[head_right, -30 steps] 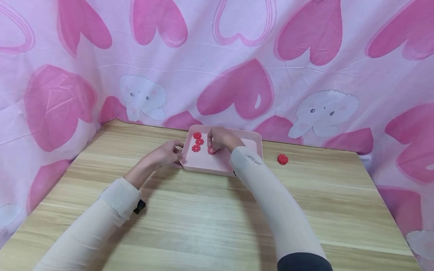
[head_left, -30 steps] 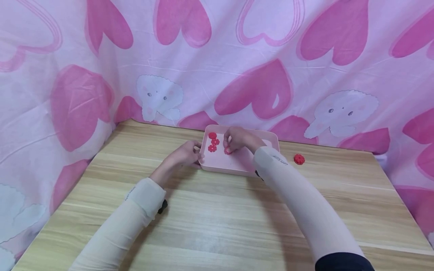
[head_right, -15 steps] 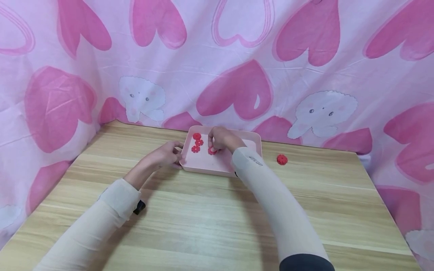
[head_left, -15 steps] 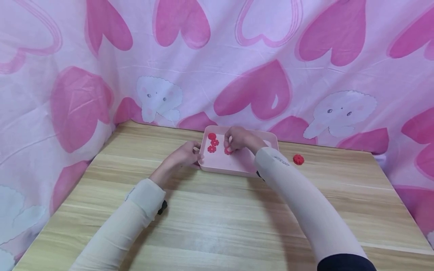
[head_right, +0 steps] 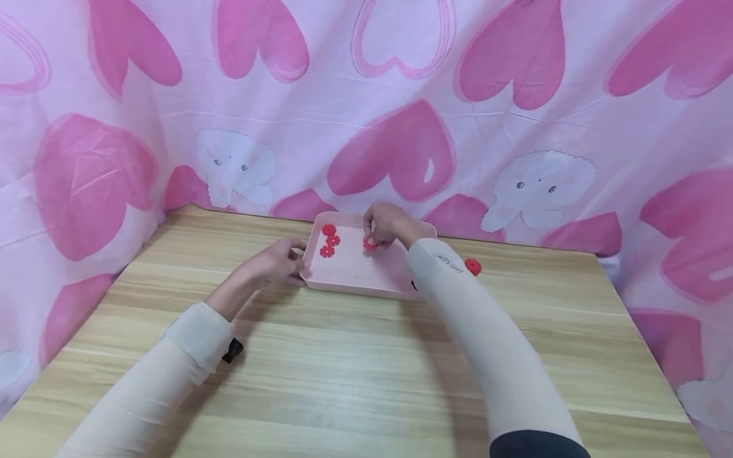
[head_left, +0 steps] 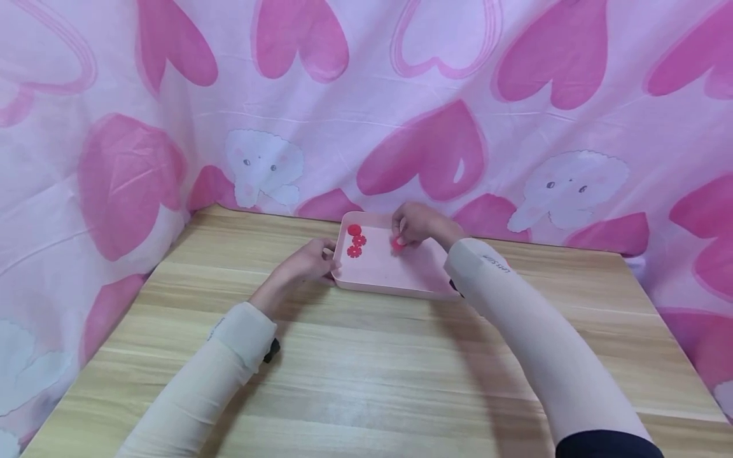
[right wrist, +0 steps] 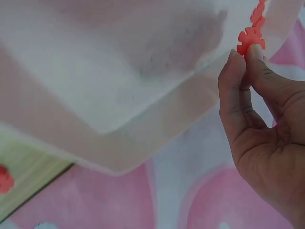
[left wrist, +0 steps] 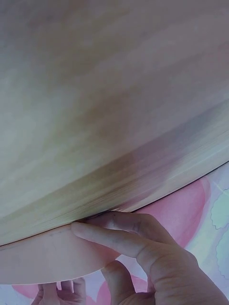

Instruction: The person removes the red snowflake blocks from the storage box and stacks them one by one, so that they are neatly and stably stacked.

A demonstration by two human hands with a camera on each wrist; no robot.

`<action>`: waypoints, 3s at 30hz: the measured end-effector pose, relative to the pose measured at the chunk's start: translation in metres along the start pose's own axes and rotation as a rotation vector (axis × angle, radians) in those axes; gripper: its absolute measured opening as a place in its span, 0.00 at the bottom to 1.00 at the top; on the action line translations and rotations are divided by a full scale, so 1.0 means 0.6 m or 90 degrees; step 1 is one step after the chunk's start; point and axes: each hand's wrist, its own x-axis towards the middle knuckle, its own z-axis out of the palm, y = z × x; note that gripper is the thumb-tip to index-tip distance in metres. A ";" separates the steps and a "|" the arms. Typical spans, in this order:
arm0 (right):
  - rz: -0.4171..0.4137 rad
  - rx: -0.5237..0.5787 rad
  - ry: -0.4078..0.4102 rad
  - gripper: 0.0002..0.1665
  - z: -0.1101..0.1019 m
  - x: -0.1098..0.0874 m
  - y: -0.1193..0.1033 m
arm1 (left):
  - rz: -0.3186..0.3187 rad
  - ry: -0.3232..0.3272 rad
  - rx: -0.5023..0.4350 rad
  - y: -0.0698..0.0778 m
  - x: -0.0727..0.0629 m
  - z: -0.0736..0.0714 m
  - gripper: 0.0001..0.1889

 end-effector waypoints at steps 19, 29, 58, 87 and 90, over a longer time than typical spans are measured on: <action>0.067 0.048 0.021 0.05 -0.070 -0.085 0.103 | 0.001 -0.001 0.007 -0.008 0.001 -0.001 0.25; 0.082 0.075 -0.010 0.05 -0.090 -0.138 0.198 | 0.005 -0.009 0.012 -0.008 0.000 -0.003 0.26; 0.165 0.042 0.010 0.08 -0.055 -0.175 0.282 | 0.009 -0.017 0.009 -0.004 0.002 -0.003 0.27; 0.014 0.012 0.041 0.10 -0.055 -0.052 0.049 | 0.001 -0.004 0.035 0.000 -0.003 -0.004 0.26; -0.002 0.017 0.013 0.11 -0.040 -0.020 0.006 | 0.009 0.000 0.033 -0.003 -0.003 -0.006 0.26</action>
